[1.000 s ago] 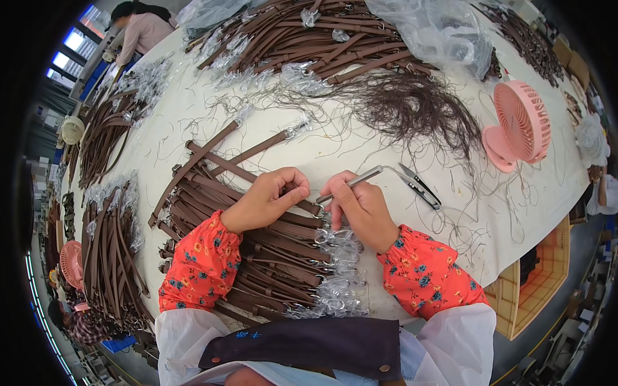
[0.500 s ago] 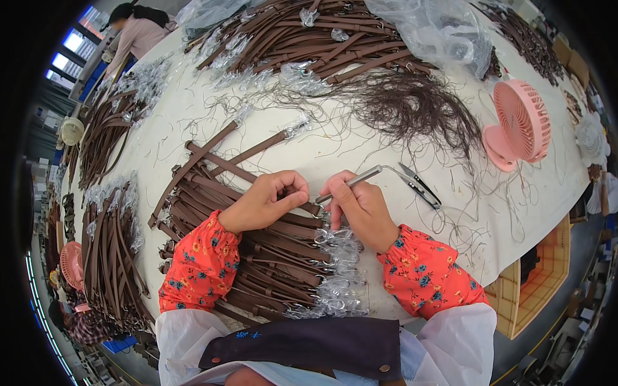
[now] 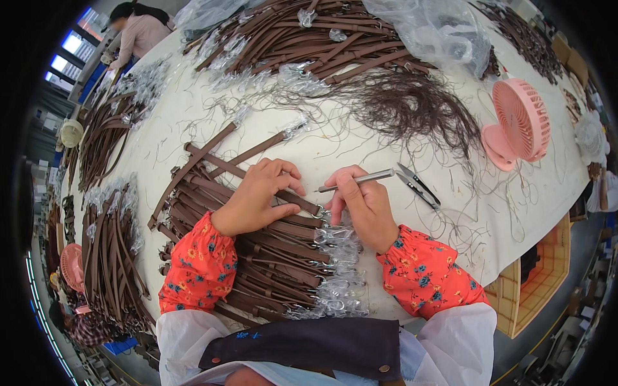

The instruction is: The person uses a metal tool to attach silver buckles to the ends of brown leather straps. They work on multiple straps individually, then gather the finished items into a bundle and place them on the table.

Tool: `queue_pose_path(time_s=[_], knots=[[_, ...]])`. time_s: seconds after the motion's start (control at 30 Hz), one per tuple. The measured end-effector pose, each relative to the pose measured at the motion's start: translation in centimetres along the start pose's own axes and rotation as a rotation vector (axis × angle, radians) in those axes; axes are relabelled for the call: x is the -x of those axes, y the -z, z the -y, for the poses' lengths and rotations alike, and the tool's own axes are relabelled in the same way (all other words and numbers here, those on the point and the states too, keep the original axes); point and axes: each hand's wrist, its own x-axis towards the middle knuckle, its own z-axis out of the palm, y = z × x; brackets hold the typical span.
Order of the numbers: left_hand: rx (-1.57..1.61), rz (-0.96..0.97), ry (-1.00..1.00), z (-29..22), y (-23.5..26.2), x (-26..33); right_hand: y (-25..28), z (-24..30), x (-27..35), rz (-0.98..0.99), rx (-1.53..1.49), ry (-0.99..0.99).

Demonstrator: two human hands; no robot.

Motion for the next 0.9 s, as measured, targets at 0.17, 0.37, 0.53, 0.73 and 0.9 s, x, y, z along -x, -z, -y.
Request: queue_pose_path(time_s=[0.17, 0.37, 0.53, 0.73, 0.9], knots=[[-0.028, 0.050, 0.003, -0.5, 0.1, -0.2, -0.1, -0.4, -0.1, -0.067, -0.016, 0.098], [0.372, 0.028, 0.211, 0.0, -0.3, -0.1, -0.1, -0.7, -0.2, -0.042, -0.083, 0.119], [0.344, 0.046, 0.214, -0.9, -0.3, -0.4, -0.1, -0.4, -0.1, -0.047, -0.105, 0.084], [0.355, 0.081, 0.197, -0.2, -0.6, 0.0, 0.0, 0.2, 0.0, 0.024, 0.016, -0.027], [0.379, 0.081, 0.224, -0.3, -0.6, -0.2, 0.1, 0.1, 0.0, 0.090, 0.079, -0.081]])
